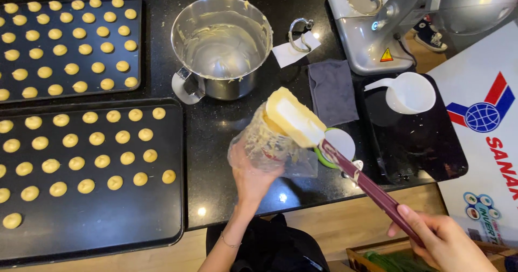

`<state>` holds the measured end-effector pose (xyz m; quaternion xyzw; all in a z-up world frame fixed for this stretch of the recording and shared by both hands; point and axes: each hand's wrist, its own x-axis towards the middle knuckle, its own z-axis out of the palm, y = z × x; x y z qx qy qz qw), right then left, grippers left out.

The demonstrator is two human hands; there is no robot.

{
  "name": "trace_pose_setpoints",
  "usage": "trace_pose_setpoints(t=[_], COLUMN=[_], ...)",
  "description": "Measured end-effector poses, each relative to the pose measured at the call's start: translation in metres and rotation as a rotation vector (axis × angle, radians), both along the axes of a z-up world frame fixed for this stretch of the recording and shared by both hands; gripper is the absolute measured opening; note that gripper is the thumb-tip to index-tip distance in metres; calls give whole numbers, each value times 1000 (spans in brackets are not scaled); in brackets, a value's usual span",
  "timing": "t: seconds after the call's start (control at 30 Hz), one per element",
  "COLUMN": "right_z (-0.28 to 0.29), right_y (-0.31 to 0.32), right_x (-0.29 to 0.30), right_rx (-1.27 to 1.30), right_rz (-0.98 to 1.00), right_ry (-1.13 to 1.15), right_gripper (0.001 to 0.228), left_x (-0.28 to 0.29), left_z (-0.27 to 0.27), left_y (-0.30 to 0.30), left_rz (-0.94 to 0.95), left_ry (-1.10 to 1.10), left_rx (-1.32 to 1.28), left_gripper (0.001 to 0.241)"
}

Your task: Piping dough onto baking sheets and refilling the piping bag from a mixing bowl.

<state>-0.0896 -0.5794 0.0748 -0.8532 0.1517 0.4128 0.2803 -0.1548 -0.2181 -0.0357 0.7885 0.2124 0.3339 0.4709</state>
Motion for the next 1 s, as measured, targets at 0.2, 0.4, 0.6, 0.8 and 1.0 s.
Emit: trace_pose_setpoints(t=[0.2,0.4,0.6,0.8,1.0], right_z=[-59,-103,-41,47,51], right_y=[-120,-211,-69,91,51], right_x=[12,-8,-24,-45,-37], right_rx=[-99,117,159,-314,-587], right_rz=[100,440,8,578,983], right_ry=[55,-642,-336,-1398,-1365], right_gripper=[52,45,28,44,59], left_x=[1,10,10,2,-7], left_z=[2,-16,-15,15,15], left_y=[32,65,37,8,17], left_rz=[95,195,114,-39,-53], left_ry=[112,26,95,164,46], left_rx=[185,244,23,-230,-25], left_gripper=[107,102,104,99,93])
